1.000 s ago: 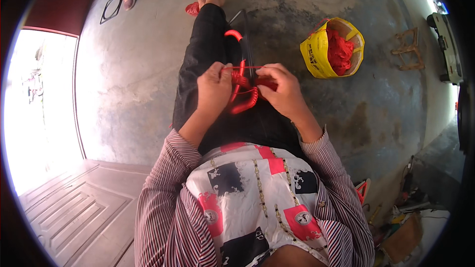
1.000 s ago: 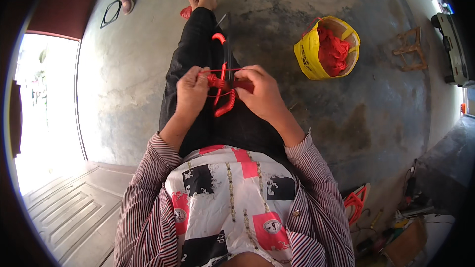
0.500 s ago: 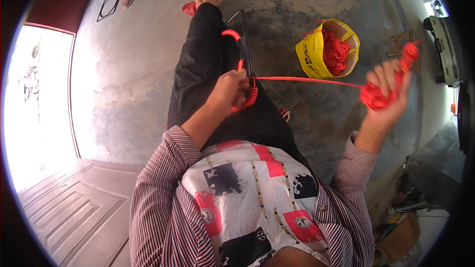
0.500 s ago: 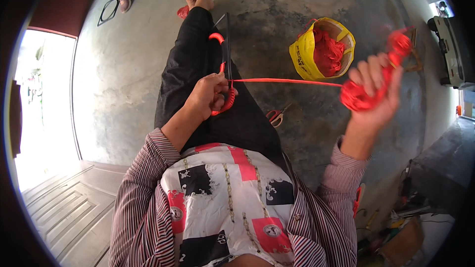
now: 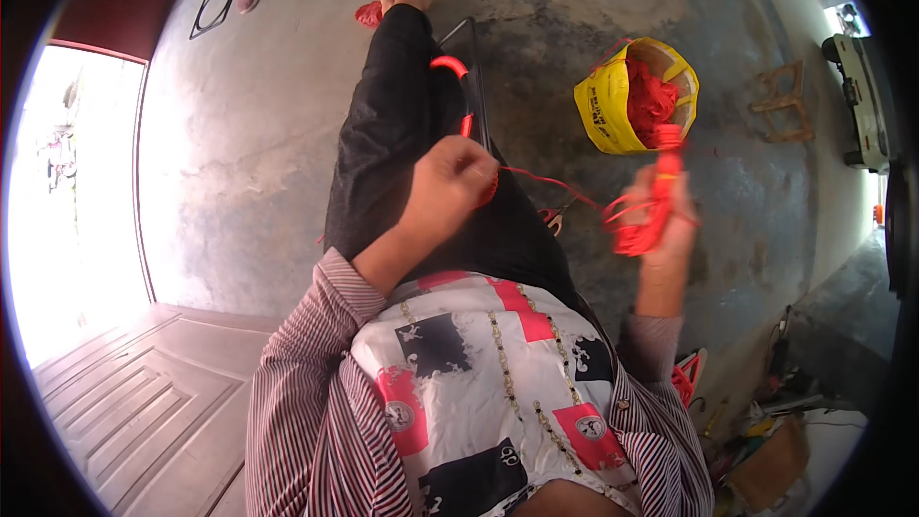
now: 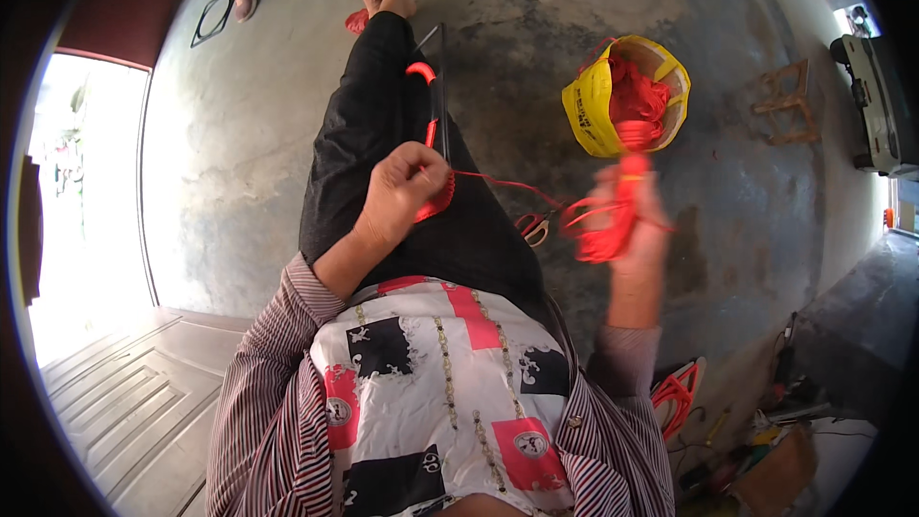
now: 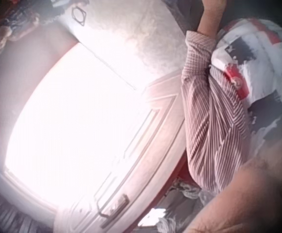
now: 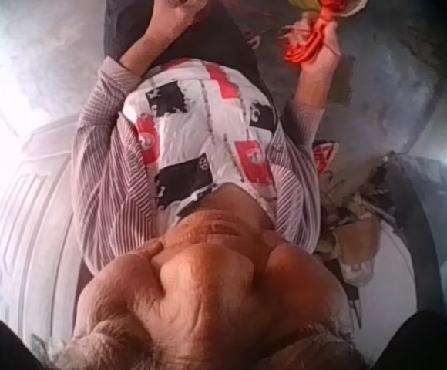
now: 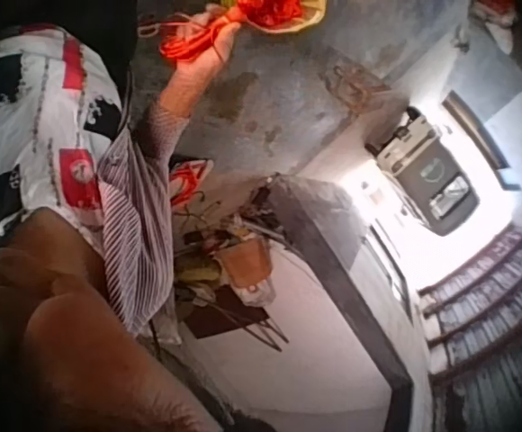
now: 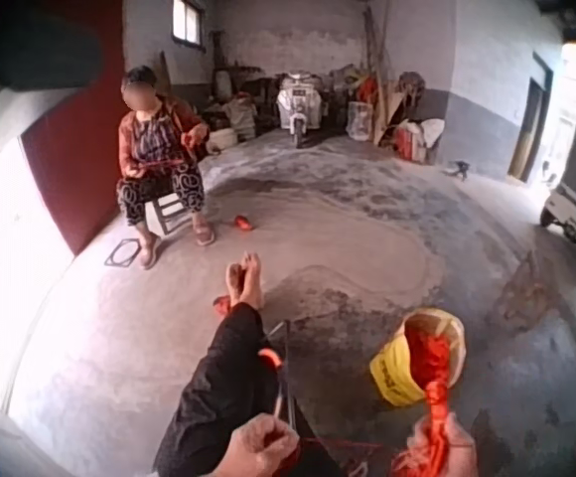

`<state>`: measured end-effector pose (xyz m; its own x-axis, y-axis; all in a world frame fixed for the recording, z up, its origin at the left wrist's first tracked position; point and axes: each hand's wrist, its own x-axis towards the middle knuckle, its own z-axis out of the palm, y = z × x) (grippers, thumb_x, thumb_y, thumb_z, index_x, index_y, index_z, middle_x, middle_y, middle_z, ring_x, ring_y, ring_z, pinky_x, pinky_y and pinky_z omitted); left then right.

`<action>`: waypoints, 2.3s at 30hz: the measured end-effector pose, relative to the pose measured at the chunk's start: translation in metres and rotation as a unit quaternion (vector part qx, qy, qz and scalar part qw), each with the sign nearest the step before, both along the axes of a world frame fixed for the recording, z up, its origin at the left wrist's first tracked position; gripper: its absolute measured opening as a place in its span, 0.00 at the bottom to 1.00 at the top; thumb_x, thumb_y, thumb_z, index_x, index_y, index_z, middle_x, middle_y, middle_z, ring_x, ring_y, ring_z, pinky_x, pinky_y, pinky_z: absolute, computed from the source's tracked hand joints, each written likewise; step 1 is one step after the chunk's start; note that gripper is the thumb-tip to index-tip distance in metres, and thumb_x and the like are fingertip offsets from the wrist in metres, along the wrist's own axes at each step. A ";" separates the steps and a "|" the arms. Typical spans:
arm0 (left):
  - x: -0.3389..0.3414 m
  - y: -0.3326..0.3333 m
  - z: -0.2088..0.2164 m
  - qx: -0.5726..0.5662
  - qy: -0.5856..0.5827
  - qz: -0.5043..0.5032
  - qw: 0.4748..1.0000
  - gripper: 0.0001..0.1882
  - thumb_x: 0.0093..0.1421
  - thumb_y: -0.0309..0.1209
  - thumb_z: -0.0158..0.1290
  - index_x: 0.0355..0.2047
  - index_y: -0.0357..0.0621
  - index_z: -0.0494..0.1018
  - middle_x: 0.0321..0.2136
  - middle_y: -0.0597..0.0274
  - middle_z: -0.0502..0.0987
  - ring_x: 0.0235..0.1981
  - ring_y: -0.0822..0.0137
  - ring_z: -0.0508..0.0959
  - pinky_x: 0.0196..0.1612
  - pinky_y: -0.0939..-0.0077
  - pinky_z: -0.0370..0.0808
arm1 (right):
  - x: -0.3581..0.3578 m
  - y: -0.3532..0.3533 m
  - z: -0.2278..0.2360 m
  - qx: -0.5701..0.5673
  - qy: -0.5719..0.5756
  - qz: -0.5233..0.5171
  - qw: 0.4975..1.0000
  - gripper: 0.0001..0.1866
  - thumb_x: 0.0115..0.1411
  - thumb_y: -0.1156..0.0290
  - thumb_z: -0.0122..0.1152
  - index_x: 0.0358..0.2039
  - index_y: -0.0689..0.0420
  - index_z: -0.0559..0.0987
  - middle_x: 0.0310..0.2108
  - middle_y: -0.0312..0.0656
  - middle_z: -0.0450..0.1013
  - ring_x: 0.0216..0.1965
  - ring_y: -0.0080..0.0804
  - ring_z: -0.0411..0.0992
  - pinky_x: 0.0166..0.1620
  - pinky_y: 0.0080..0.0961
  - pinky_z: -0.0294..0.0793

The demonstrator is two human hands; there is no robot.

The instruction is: Wrapping red thread or twine tightly around a black plastic D-shaped handle or frame.

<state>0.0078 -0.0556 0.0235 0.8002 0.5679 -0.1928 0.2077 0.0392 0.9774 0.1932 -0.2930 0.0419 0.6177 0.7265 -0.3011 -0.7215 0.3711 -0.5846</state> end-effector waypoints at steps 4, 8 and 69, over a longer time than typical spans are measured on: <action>0.008 -0.021 0.048 0.360 -0.151 -0.100 0.915 0.09 0.56 0.29 0.60 0.33 0.37 0.75 0.34 0.65 0.77 0.32 0.70 0.77 0.35 0.73 0.74 | -0.080 0.060 -0.032 -0.081 0.017 0.132 0.988 0.25 0.64 0.50 0.53 0.47 0.61 0.75 0.35 0.42 0.77 0.32 0.27 0.76 0.31 0.21 0.72; 0.001 0.000 0.066 -0.331 -0.121 -0.029 0.936 0.10 0.60 0.24 0.54 0.43 0.41 0.74 0.40 0.60 0.75 0.39 0.70 0.76 0.47 0.74 0.73 | -0.055 0.080 -0.025 -0.030 -0.011 0.347 0.937 0.22 0.64 0.54 0.54 0.46 0.60 0.76 0.31 0.37 0.76 0.31 0.24 0.74 0.32 0.18 0.71; 0.016 0.038 0.026 -0.168 0.037 0.168 0.971 0.09 0.65 0.33 0.50 0.31 0.44 0.74 0.20 0.70 0.73 0.14 0.80 0.67 0.18 0.86 0.63 | -0.044 0.133 -0.012 -0.196 -0.471 0.151 0.847 0.14 0.53 0.75 0.65 0.42 0.61 0.77 0.35 0.42 0.75 0.37 0.25 0.75 0.42 0.24 0.74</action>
